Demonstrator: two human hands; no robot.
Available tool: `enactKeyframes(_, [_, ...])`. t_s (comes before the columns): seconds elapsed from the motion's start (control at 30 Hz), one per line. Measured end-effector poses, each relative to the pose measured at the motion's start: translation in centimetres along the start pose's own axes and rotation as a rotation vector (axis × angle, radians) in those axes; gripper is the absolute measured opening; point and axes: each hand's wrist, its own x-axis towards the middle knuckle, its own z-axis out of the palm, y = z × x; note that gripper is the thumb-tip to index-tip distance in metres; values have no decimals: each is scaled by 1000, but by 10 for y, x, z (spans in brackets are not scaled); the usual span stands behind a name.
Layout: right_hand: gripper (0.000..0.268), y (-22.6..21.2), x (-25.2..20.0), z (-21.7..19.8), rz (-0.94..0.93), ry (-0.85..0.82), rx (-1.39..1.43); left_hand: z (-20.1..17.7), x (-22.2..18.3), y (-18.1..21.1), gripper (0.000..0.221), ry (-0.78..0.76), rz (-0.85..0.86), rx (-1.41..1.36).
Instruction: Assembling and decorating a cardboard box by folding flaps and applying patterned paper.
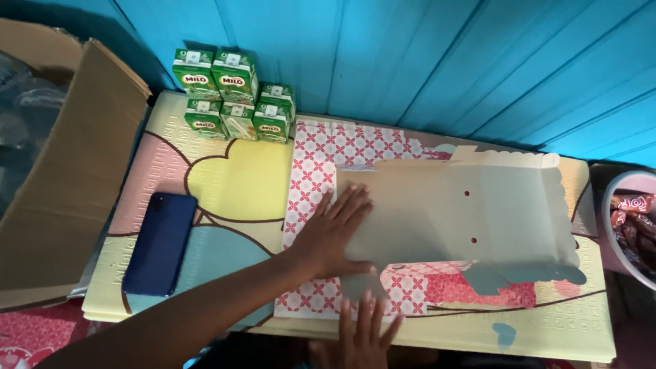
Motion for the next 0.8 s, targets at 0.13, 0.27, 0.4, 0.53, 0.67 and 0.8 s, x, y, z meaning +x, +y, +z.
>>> enactKeyframes(0.13, [96, 4, -51, 45, -10, 319, -108, -2, -3, -1, 111, 79, 37, 17])
enactKeyframes(0.27, [104, 3, -2, 4, -28, 67, -1, 3, -2, -1, 113, 51, 28, 56])
enactKeyframes(0.4, [97, 3, 82, -45, -14, -165, 13, 15, -4, -7, 102, 54, 55, 241])
enactKeyframes(0.53, [88, 17, 95, -51, -60, -221, 7, 7, -5, -4, 95, 27, 53, 234])
enactKeyframes(0.67, [69, 31, 84, -63, -9, -163, 120, 3, -6, -5, 90, 36, 51, 63])
enactKeyframes(0.8, [41, 59, 93, -73, -54, 46, 99, -6, -9, -1, 81, 79, 45, -23])
